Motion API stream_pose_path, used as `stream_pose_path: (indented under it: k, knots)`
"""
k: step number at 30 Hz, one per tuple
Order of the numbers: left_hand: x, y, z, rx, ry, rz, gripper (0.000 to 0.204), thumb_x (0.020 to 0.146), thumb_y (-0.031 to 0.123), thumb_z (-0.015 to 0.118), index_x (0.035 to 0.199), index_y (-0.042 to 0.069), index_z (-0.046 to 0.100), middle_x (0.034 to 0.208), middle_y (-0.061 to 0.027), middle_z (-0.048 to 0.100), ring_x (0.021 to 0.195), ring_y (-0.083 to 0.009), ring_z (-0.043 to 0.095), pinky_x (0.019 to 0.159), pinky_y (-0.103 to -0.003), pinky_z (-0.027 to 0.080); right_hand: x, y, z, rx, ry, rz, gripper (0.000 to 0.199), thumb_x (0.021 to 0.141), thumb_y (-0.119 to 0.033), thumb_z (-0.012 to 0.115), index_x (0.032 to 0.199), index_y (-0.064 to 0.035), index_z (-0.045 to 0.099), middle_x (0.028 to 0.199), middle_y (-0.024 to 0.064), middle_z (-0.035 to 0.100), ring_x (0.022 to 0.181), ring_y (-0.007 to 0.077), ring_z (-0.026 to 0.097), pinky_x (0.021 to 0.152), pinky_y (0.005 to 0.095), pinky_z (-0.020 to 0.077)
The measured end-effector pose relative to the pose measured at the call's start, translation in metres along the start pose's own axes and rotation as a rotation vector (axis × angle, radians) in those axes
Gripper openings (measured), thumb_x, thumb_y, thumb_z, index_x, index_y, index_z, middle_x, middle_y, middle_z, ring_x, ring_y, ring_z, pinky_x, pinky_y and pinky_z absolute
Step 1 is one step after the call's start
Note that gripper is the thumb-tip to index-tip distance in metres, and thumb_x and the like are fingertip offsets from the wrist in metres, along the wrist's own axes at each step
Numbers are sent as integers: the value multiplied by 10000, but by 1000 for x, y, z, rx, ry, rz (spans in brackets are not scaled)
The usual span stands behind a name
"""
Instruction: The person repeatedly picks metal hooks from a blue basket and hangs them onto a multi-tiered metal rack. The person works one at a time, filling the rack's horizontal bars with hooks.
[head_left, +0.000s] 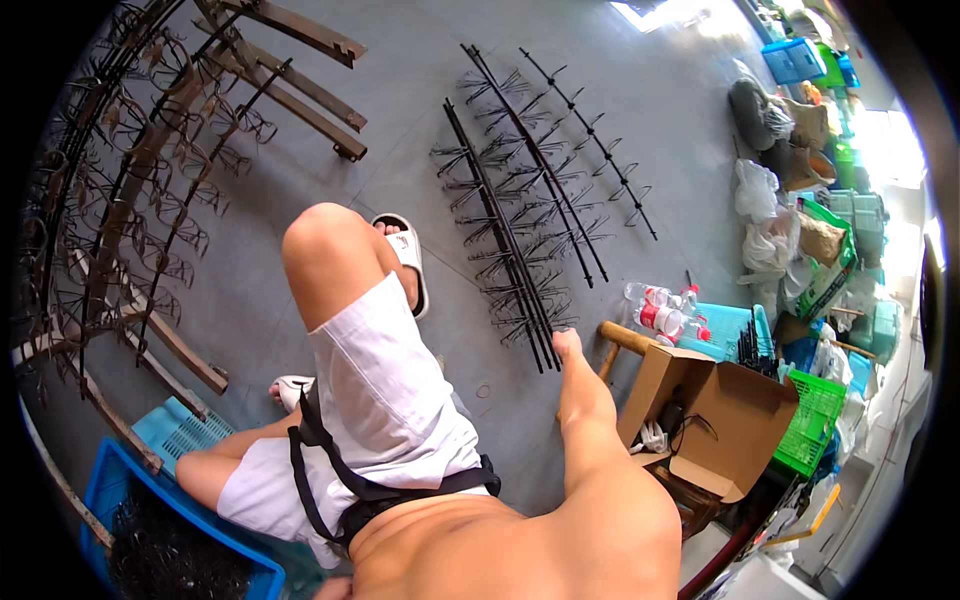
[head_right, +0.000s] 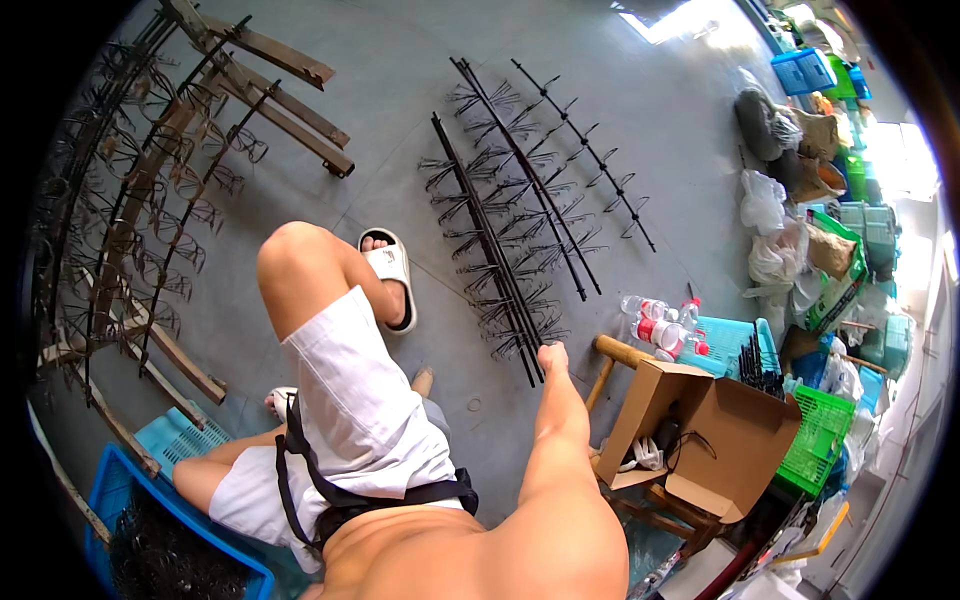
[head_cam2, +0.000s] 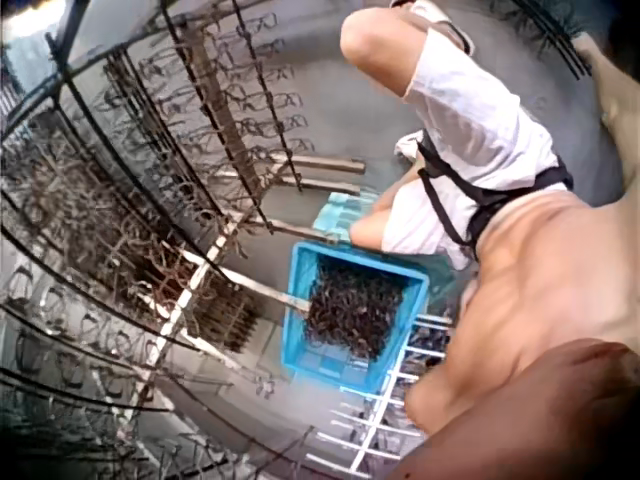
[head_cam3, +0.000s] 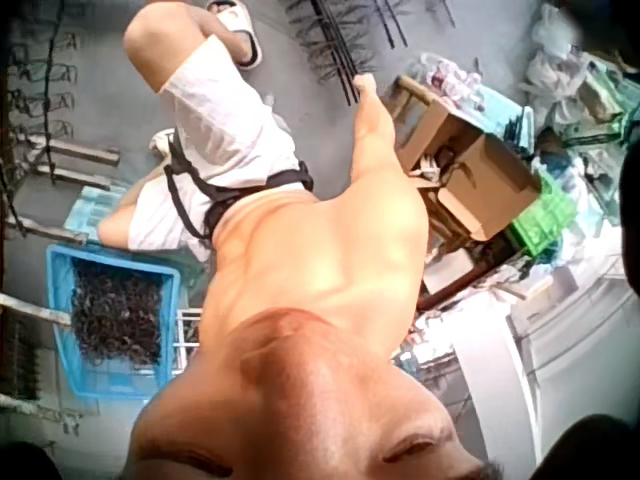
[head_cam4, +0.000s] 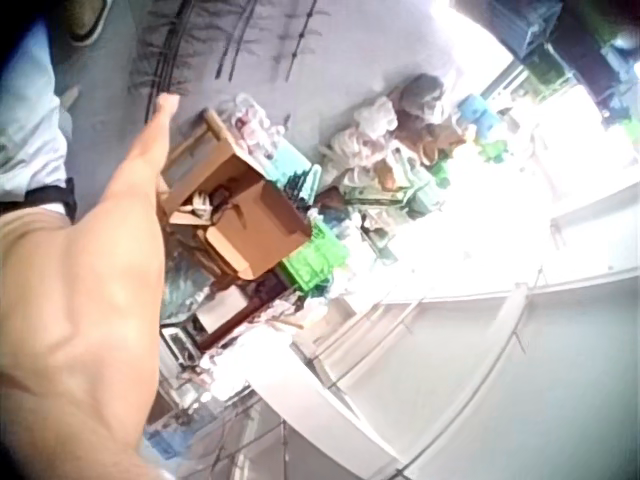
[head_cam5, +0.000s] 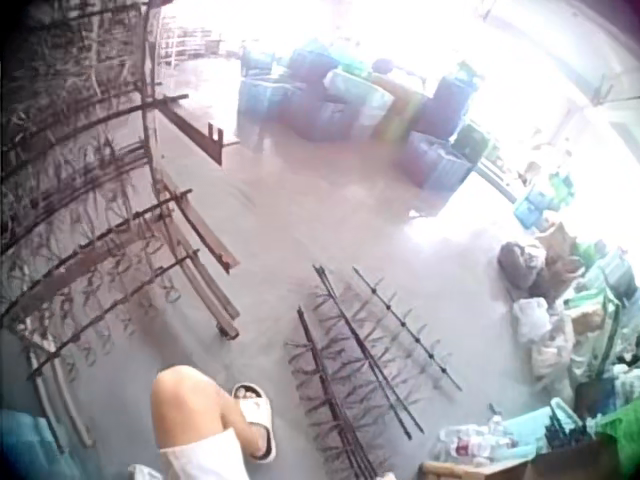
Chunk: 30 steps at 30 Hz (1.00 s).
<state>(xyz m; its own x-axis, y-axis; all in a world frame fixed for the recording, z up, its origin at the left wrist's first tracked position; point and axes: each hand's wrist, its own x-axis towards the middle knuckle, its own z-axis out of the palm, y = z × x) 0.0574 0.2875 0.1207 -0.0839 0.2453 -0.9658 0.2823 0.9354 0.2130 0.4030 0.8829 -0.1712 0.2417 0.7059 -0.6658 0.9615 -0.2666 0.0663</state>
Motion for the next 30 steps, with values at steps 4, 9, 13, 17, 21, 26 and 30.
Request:
stream_pose_path:
  k: [4, 9, 13, 17, 21, 26, 30]
  knots:
    - [53, 77, 6, 60, 97, -21, 120, 744, 110, 574, 741, 6, 633, 644, -78, 613, 610, -139, 581, 572, -262, 442, 8, -13, 31, 58, -58, 101, 594, 794, -191, 463, 1350, -33, 323, 1356, 222, 388, 1235, 374, 411, 1022, 414, 358]
    - [131, 157, -31, 101, 288, 2, 120, 742, 112, 581, 740, 7, 638, 645, -76, 617, 610, -138, 585, 572, -264, 446, 23, -11, 43, 17, -108, 148, 663, 790, -196, 495, 1389, -60, 248, 1399, 198, 330, 1287, 360, 341, 1052, 414, 325]
    - [178, 190, -58, 102, 415, -53, 121, 740, 114, 587, 740, 7, 643, 646, -75, 621, 610, -137, 587, 571, -265, 449, 31, -3, 44, -43, -111, 93, 715, 773, -186, 528, 1398, -30, 216, 1379, 212, 371, 1265, 355, 383, 1053, 403, 325]
    - [214, 201, -85, 98, 496, -122, 121, 738, 116, 592, 740, 8, 647, 647, -73, 624, 611, -136, 590, 570, -266, 453, 50, -4, 53, 96, -200, 109, 782, 759, -209, 590, 1383, 6, 170, 1331, 259, 392, 1230, 385, 408, 1026, 415, 352]
    - [233, 202, -97, 89, 538, -178, 122, 737, 119, 598, 740, 9, 651, 648, -72, 628, 611, -135, 593, 570, -267, 456, 49, 3, 68, 42, -43, -102, 820, 739, -225, 645, 1361, 23, 171, 1307, 282, 390, 1194, 408, 428, 1014, 418, 362]
    - [235, 196, -95, 85, 544, -222, 122, 734, 121, 605, 740, 10, 656, 650, -70, 633, 611, -133, 596, 569, -268, 460, 45, 12, 79, 67, 64, -93, 722, 754, -164, 592, 1347, -11, 210, 1304, 298, 382, 1210, 405, 405, 1016, 431, 347]
    - [225, 186, -82, 70, 534, -256, 123, 733, 123, 610, 740, 11, 660, 651, -69, 636, 611, -133, 599, 568, -270, 463, 24, -11, 68, -168, 57, 33, 680, 783, -195, 568, 1374, -107, 242, 1349, 145, 387, 1209, 348, 425, 982, 473, 364]
